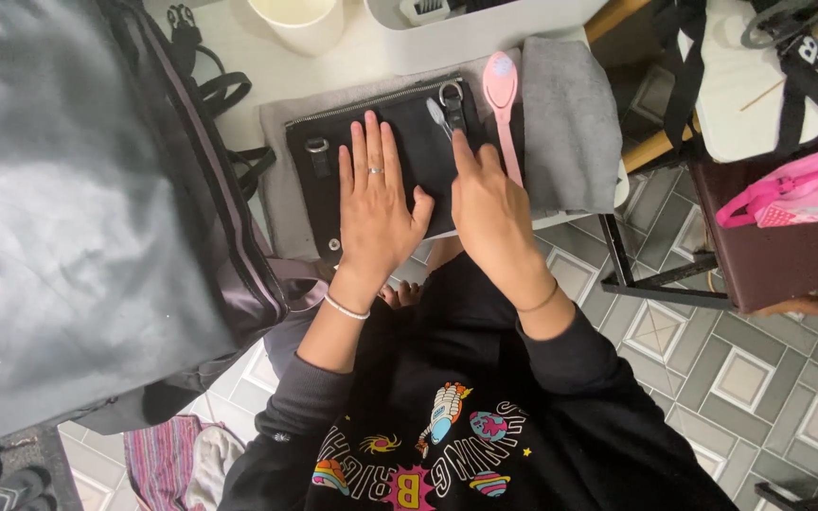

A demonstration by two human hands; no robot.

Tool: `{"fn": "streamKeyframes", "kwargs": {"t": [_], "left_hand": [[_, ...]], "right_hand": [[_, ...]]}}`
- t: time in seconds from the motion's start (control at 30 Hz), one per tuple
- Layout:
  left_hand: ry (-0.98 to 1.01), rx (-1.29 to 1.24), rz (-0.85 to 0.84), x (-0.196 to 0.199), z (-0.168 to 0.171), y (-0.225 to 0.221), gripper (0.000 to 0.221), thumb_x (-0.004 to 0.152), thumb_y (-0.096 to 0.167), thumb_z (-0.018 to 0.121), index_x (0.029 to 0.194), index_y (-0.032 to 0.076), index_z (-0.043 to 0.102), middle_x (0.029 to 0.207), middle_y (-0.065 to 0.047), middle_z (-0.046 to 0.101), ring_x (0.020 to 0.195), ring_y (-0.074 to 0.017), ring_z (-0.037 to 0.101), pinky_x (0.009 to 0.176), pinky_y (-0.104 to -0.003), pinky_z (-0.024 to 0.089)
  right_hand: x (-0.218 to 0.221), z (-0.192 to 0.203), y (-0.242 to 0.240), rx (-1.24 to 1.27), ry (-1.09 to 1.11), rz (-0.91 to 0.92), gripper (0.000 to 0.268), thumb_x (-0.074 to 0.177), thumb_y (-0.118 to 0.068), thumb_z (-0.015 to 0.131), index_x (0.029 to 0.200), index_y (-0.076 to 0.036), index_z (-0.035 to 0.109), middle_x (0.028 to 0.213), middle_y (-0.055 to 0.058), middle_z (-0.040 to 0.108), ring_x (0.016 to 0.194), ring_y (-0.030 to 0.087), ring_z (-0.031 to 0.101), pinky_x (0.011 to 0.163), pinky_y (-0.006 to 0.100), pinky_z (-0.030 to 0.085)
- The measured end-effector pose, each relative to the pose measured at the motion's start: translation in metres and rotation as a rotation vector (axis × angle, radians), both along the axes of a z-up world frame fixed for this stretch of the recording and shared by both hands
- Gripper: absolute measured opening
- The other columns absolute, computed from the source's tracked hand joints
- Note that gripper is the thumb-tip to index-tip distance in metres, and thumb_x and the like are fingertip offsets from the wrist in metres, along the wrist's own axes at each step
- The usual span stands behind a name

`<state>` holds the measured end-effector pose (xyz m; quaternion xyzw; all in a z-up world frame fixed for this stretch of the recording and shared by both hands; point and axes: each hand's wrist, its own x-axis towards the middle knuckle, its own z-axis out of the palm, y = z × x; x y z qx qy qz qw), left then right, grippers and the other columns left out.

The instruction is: A person is using a small brush to clean the surface and seams of a black bag.

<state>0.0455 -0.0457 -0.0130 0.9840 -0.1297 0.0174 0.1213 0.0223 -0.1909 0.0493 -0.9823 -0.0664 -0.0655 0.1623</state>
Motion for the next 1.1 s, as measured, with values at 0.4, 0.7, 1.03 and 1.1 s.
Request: {"fn": "streamKeyframes", "kwargs": {"t": [0.4, 0.7, 1.03, 1.1], "left_hand": [[-0.016, -0.021, -0.007, 0.0, -0.001, 0.001, 0.086, 0.093, 0.039, 0.044, 0.161, -0.005, 0.015, 0.168, -0.025, 0.006, 0.157, -0.0373, 0.004, 0.127, -0.052, 0.006], [0.014, -0.002, -0.002, 0.0, 0.002, 0.002, 0.085, 0.094, 0.039, 0.042, 0.161, -0.004, 0.014, 0.169, -0.025, 0.005, 0.157, -0.0369, 0.003, 0.127, -0.051, 0.004], [-0.021, 0.002, -0.001, 0.002, -0.001, 0.001, 0.085, 0.094, 0.039, 0.043, 0.161, -0.005, 0.014, 0.168, -0.025, 0.006, 0.157, -0.0378, 0.004, 0.127, -0.052, 0.007], [-0.024, 0.004, -0.003, 0.001, -0.003, 0.001, 0.086, 0.094, 0.039, 0.043, 0.161, -0.005, 0.014, 0.168, -0.025, 0.006, 0.157, -0.0378, 0.004, 0.127, -0.052, 0.007]], "right_hand": [[-0.007, 0.007, 0.004, -0.002, 0.005, -0.037, 0.044, 0.099, 0.0, 0.051, 0.142, 0.009, 0.054, 0.098, 0.022, 0.06, 0.07, 0.041, 0.072, 0.058, 0.048, 0.06], [-0.027, 0.012, 0.012, -0.07, 0.138, -0.081, 0.044, 0.097, 0.0, 0.052, 0.139, 0.009, 0.056, 0.095, 0.021, 0.062, 0.064, 0.036, 0.072, 0.056, 0.045, 0.06], [-0.027, 0.015, 0.005, -0.047, 0.096, -0.041, 0.045, 0.096, -0.002, 0.052, 0.14, 0.008, 0.056, 0.099, 0.022, 0.063, 0.069, 0.042, 0.072, 0.058, 0.052, 0.059], [-0.043, 0.029, -0.001, -0.048, 0.152, -0.046, 0.044, 0.096, -0.002, 0.051, 0.138, 0.008, 0.058, 0.097, 0.022, 0.064, 0.068, 0.042, 0.072, 0.058, 0.05, 0.06]]}}
